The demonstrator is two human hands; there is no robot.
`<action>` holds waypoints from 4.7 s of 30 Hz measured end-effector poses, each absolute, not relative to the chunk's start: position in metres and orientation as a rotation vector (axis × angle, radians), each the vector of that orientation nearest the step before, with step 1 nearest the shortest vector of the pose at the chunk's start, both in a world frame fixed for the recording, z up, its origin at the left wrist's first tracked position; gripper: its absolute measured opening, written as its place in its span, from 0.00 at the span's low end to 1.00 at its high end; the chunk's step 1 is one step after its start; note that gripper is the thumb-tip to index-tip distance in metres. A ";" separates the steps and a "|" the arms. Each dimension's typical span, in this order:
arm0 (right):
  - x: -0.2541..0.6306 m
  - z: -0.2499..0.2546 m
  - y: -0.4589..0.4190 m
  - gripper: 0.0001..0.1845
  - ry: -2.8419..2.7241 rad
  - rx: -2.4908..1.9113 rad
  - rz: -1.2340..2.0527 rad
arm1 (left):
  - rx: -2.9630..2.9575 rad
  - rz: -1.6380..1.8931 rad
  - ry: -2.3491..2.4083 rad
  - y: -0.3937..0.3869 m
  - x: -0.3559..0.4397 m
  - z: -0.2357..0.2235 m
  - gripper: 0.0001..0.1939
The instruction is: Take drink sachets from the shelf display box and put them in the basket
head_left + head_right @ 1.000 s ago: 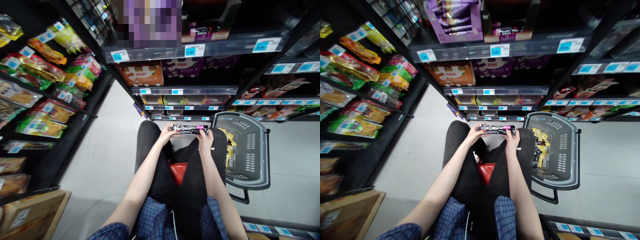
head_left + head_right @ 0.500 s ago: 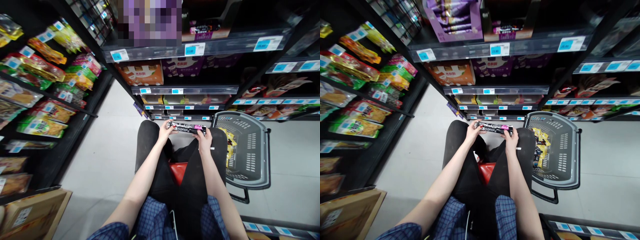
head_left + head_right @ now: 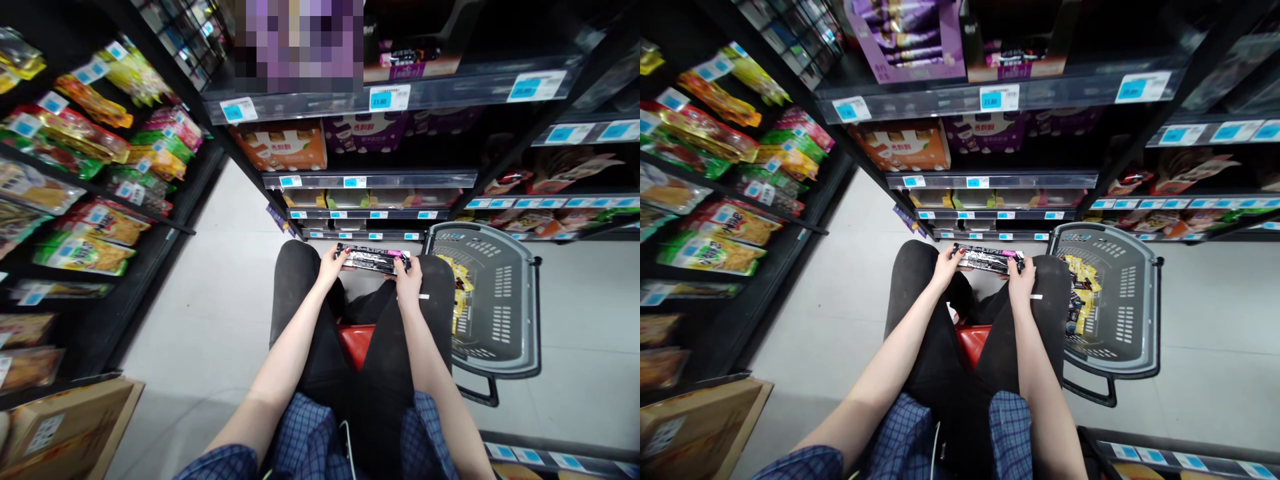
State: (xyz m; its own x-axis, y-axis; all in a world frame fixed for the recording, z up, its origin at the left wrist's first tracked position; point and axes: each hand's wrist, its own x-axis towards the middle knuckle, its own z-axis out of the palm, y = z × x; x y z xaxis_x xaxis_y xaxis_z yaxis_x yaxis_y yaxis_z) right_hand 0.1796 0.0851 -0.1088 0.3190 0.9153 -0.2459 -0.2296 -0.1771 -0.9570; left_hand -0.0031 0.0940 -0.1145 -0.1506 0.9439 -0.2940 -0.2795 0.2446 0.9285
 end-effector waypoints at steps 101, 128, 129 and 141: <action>0.187 -0.111 0.091 0.17 -0.603 -1.252 1.229 | 0.595 1.024 1.020 0.089 -0.011 -0.112 0.16; 0.186 -0.101 0.086 0.17 -0.627 -1.229 1.449 | 0.568 1.072 1.070 0.090 -0.013 -0.104 0.21; 0.186 -0.102 0.086 0.16 -0.617 -1.217 1.458 | 0.561 1.069 1.041 0.090 -0.015 -0.103 0.21; 0.190 -0.099 0.085 0.13 -0.535 -1.138 1.485 | 0.495 1.066 0.903 0.090 -0.016 -0.100 0.12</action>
State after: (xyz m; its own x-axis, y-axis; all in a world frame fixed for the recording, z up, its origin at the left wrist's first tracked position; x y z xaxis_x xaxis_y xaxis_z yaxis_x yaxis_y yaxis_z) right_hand 0.1898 0.0854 -0.0993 0.1007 0.9298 -0.3540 -0.4904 -0.2632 -0.8308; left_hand -0.0161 0.0897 -0.1000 0.1902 0.9019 -0.3879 -0.5314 0.4268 0.7318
